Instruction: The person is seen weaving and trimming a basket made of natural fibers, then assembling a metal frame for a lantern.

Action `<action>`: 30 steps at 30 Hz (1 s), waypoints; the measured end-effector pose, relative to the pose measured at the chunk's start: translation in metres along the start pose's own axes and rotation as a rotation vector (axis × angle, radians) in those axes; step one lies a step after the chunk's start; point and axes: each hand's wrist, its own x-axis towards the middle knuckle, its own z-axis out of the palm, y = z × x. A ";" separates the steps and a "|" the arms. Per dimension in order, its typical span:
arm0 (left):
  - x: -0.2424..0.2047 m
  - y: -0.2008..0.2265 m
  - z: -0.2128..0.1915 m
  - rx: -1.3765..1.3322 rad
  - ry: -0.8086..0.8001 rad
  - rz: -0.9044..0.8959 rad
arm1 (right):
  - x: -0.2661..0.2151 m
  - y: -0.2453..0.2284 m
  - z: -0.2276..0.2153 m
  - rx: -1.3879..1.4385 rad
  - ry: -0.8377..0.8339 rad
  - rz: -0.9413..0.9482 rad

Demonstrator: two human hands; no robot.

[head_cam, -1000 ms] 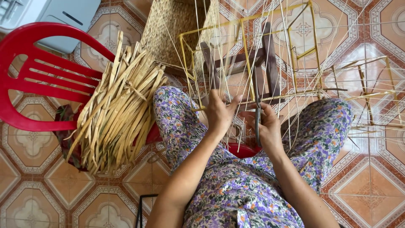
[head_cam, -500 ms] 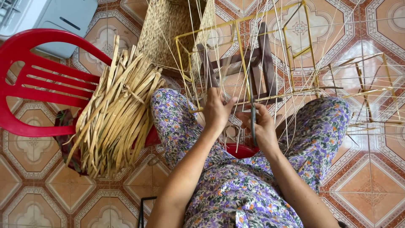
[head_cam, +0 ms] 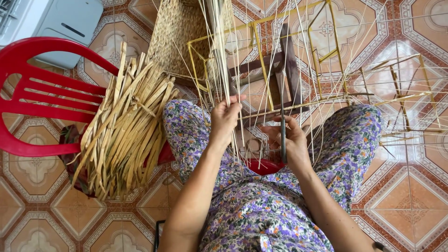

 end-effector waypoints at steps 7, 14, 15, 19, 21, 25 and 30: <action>-0.022 0.027 0.014 0.034 -0.382 0.427 | -0.011 -0.030 0.015 0.147 -0.058 -0.339; -0.070 0.053 0.095 0.331 -0.394 0.483 | -0.018 -0.050 -0.002 0.204 0.090 -0.480; -0.072 0.049 0.102 0.327 -0.392 0.526 | -0.018 -0.052 -0.010 0.206 0.084 -0.508; -0.062 -0.001 0.117 0.139 -0.445 0.204 | -0.028 -0.077 -0.058 0.206 0.203 -0.506; -0.060 0.006 0.120 0.075 -0.496 0.144 | -0.024 -0.069 -0.112 0.208 0.354 -0.527; -0.060 -0.002 0.114 0.018 -0.466 0.118 | -0.009 -0.024 -0.224 0.271 0.653 -0.535; -0.061 0.003 0.111 -0.135 -0.479 0.131 | 0.023 0.077 -0.318 0.164 0.801 -0.350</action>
